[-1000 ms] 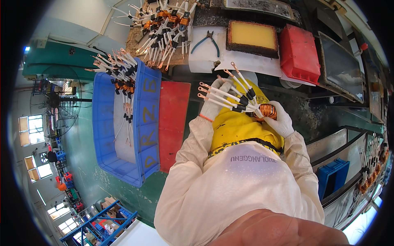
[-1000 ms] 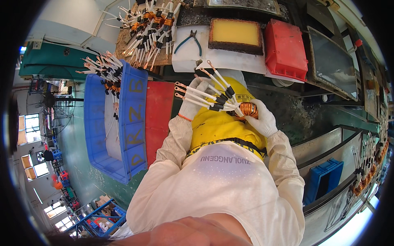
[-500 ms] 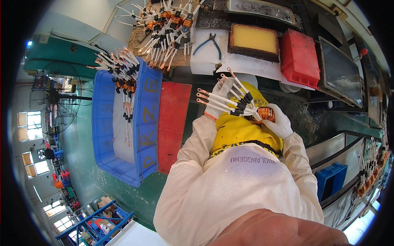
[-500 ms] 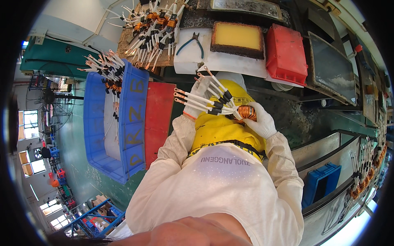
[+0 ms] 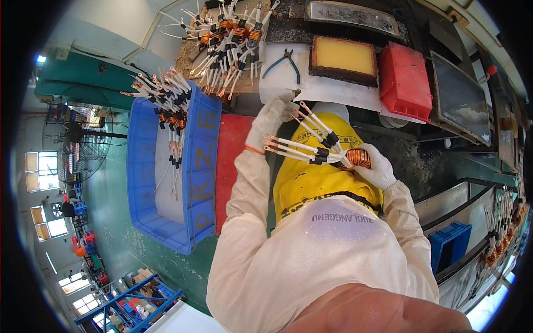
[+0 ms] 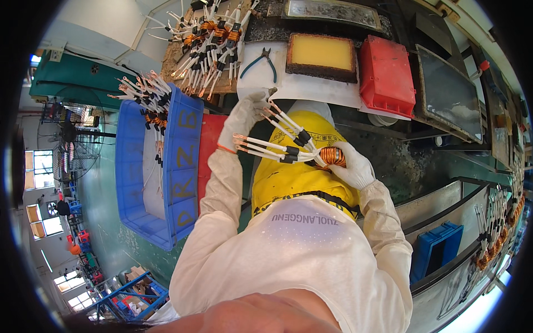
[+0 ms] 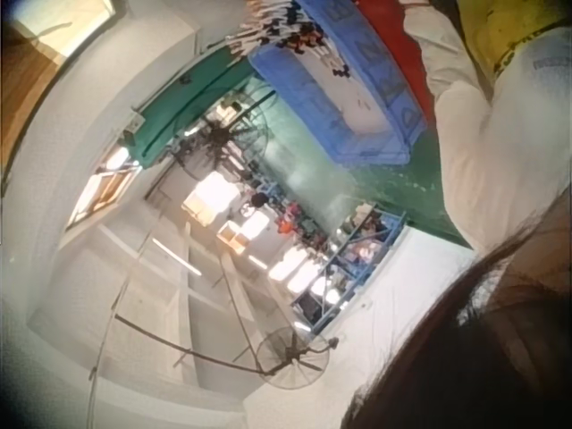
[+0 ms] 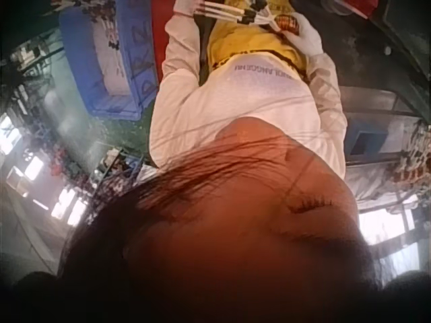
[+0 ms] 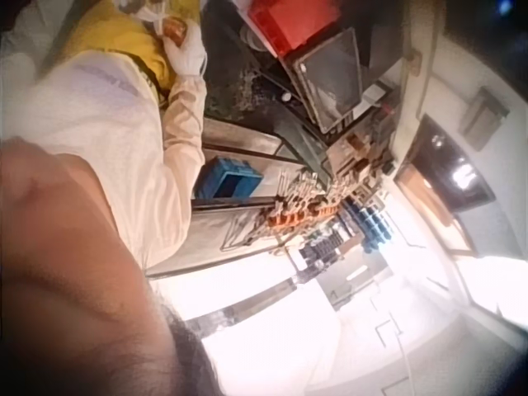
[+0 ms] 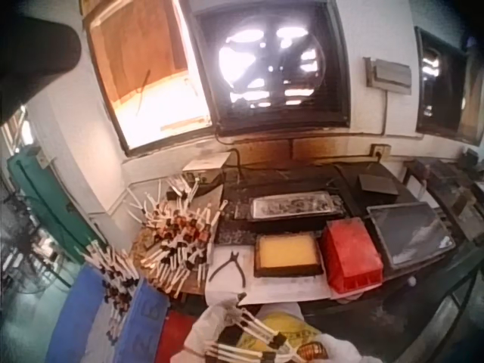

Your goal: Dipping copper wire coils into a flux or solder tray and organizing them.

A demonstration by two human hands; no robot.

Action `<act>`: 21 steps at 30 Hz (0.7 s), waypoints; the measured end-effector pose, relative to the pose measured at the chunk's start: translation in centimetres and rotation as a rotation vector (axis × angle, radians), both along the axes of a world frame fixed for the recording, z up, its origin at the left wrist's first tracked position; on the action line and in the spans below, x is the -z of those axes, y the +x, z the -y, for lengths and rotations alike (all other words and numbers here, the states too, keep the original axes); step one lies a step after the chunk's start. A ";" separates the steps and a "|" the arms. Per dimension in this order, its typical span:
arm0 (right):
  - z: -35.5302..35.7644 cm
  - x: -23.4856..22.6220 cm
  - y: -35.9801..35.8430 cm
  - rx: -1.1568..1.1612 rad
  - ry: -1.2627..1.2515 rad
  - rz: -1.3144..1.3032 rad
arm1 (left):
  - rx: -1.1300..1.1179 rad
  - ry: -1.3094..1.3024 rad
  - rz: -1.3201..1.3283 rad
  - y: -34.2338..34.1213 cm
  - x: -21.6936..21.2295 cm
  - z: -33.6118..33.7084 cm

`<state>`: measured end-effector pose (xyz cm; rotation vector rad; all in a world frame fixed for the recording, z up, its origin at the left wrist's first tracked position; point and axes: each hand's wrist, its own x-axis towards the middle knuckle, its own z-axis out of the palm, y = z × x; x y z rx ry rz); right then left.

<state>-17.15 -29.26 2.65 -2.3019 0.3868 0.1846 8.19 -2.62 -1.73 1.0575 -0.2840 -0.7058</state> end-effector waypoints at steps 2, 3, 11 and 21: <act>-0.1 -0.3 0.4 -0.035 -0.003 0.011 | 0.078 0.063 0.076 0.3 -5.1 0.0; -0.3 -0.7 0.3 -0.060 -0.026 0.030 | 0.166 0.179 0.190 0.3 -7.0 0.2; -0.6 -1.1 0.6 -0.090 -0.035 0.050 | 0.263 0.573 0.272 0.7 -6.8 1.6; -0.4 -0.6 0.5 -0.005 0.031 -0.045 | 0.190 0.373 0.244 -0.5 -6.1 -0.1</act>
